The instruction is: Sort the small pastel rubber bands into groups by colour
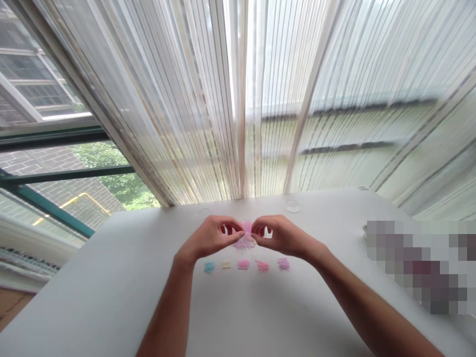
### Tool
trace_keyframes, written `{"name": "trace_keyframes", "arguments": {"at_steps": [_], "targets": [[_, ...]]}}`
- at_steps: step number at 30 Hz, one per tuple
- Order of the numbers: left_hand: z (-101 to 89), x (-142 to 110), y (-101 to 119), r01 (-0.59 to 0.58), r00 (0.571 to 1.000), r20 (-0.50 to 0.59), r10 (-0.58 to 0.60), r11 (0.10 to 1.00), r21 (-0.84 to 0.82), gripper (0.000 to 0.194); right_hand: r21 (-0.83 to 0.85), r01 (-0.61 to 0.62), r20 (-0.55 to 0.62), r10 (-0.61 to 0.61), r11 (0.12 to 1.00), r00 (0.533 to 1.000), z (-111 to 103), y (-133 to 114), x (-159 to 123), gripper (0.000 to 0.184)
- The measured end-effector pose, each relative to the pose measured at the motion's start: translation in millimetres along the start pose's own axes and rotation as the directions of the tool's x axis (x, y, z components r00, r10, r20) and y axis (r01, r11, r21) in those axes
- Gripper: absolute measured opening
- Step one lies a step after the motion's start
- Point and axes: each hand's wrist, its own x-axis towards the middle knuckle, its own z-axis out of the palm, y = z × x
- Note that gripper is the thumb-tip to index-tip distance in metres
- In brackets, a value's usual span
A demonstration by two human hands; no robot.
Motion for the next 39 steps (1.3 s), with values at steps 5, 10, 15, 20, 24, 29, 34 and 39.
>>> {"name": "trace_keyframes", "arguments": {"at_steps": [5,10,15,20,24,29,34,39], "targets": [[-1.3,1.1,-1.6,-0.011,1.000,-0.009,0.010,0.999,-0.043,0.020,-0.005,0.002,-0.005,-0.002,1.000,1.000,-4.6,-0.4,0.1,0.005],[-3.4,0.7,-2.5,-0.032,0.999,-0.030,0.030,0.997,-0.067,0.020,0.043,0.008,-0.007,-0.008,0.999,1.000,-9.1,-4.0,-0.6,0.005],[-4.1,0.9,-2.9,-0.085,0.995,-0.062,0.079,0.992,-0.089,0.022,0.110,-0.005,0.017,0.003,0.994,1.000,-10.7,-8.4,-0.8,0.010],[-4.3,0.6,-1.9,-0.104,0.993,-0.061,0.098,0.989,-0.109,0.023,0.094,0.000,-0.005,0.001,0.996,1.000,-11.4,-10.5,0.4,0.010],[-3.0,0.1,-2.2,-0.066,0.997,-0.042,0.062,0.992,-0.111,0.019,0.076,0.001,-0.008,-0.001,0.997,1.000,-14.1,-11.0,0.1,0.011],[-0.7,0.7,-2.2,-0.060,0.998,-0.035,0.057,0.992,-0.111,0.017,0.099,-0.038,0.028,0.036,0.994,0.999,-17.1,-12.1,-0.4,0.012],[0.5,2.0,-1.9,-0.055,0.998,-0.029,0.052,0.992,-0.115,0.017,0.135,-0.098,0.064,0.090,0.986,0.994,-17.5,-13.9,0.7,0.020],[1.7,2.9,-2.1,-0.051,0.998,-0.029,0.048,0.993,-0.109,0.016,0.129,-0.114,0.066,0.106,0.985,0.992,-17.3,-11.7,0.1,0.018]]}}
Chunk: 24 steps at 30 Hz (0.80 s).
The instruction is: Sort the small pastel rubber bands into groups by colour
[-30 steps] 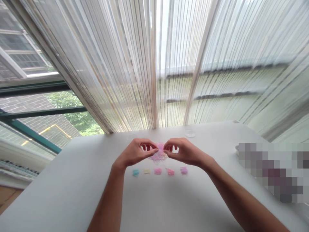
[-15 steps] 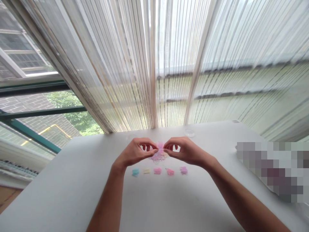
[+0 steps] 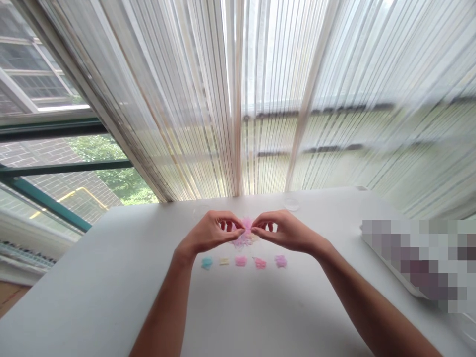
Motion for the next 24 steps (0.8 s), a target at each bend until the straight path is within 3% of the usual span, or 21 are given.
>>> {"name": "trace_keyframes", "arguments": {"at_steps": [9,24], "targets": [[2.2,1.3,-0.2,-0.007,1.000,-0.025,0.008,1.000,0.022,0.016,-0.046,0.003,-0.004,-0.003,0.999,1.000,1.4,3.4,1.3,0.022],[6.0,1.4,-2.7,-0.006,0.999,0.042,0.005,0.999,0.037,0.017,-0.026,-0.071,0.065,0.073,0.997,0.995,-0.3,0.4,0.5,0.012]]}}
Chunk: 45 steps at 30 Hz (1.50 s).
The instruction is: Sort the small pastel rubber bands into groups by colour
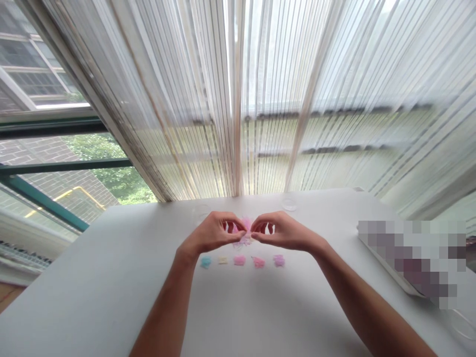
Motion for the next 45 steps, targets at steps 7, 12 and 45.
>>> {"name": "trace_keyframes", "arguments": {"at_steps": [7,12,45], "targets": [[1.7,0.9,3.1,-0.010,1.000,-0.008,0.009,1.000,-0.011,0.017,0.005,-0.017,0.008,0.017,1.000,1.000,-0.7,-0.3,-0.9,0.014],[2.9,1.4,9.6,-0.018,0.999,-0.028,0.018,1.000,-0.020,0.015,-0.007,-0.012,-0.013,0.012,1.000,1.000,-0.9,1.4,-4.9,0.015],[76.8,13.6,3.6,0.030,0.923,0.306,-0.232,0.838,0.545,0.019,-0.455,-0.130,0.014,0.153,0.881,0.988,28.1,51.0,-92.7,0.013]]}}
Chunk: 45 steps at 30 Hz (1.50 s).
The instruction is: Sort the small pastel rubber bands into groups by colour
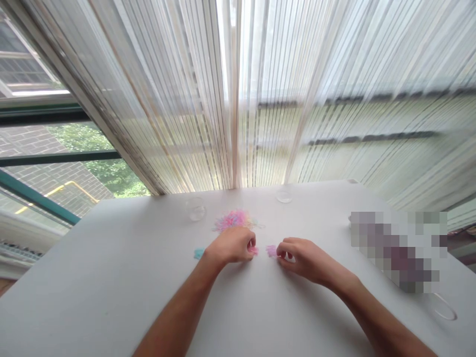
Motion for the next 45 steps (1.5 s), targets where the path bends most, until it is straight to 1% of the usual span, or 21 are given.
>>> {"name": "trace_keyframes", "arguments": {"at_steps": [7,12,14,19,22,24,28,32,37,40,45], "targets": [[-7.7,-4.5,-1.9,0.001,1.000,0.000,-0.001,0.999,-0.040,0.021,-0.011,-0.026,0.004,0.027,1.000,1.000,1.6,-0.5,1.5,0.012],[-14.2,-8.4,-7.0,-0.004,0.999,-0.038,0.000,0.994,-0.112,0.026,-0.032,-0.019,0.004,0.019,0.999,1.000,3.4,-1.6,1.4,0.012],[-17.7,-9.9,-10.3,0.006,0.999,-0.047,-0.011,0.993,-0.119,0.022,-0.051,-0.023,-0.002,0.023,0.998,1.000,4.4,-2.2,2.7,0.014],[-32.4,-17.4,-27.3,0.031,0.994,-0.095,-0.047,0.985,-0.168,0.018,-0.062,-0.028,-0.038,0.026,0.998,0.999,3.8,-2.2,5.4,0.019],[-41.0,-23.2,-43.1,0.082,0.983,-0.150,-0.108,0.981,-0.173,0.020,-0.041,-0.018,-0.046,0.016,0.999,0.999,2.3,-0.4,4.7,0.021],[-43.3,-24.9,-53.5,0.120,0.970,-0.189,-0.150,0.979,-0.162,0.023,-0.026,-0.005,-0.052,0.004,1.000,0.999,1.8,1.6,3.5,0.021],[-36.9,-19.6,-67.5,0.197,0.939,-0.261,-0.222,0.973,-0.119,0.032,-0.013,0.016,-0.086,-0.017,1.000,0.996,1.4,4.5,1.8,0.020],[-23.4,-7.8,-70.7,0.210,0.935,-0.270,-0.231,0.972,-0.104,0.037,0.008,0.002,-0.084,-0.001,1.000,0.996,-0.7,2.4,2.4,0.023],[-13.5,1.4,-69.1,0.215,0.930,-0.283,-0.234,0.972,-0.098,0.028,0.036,-0.002,-0.088,0.005,0.999,0.996,-1.7,1.7,3.4,0.022],[-13.1,2.5,-68.4,0.215,0.923,-0.304,-0.236,0.971,-0.103,0.023,0.043,-0.001,-0.101,0.005,0.999,0.995,-0.2,4.7,3.0,0.020],[-15.7,0.4,-70.9,0.189,0.914,-0.335,-0.229,0.971,-0.147,0.023,0.068,0.019,-0.135,-0.010,0.998,0.991,0.5,8.2,3.2,0.021]]}}
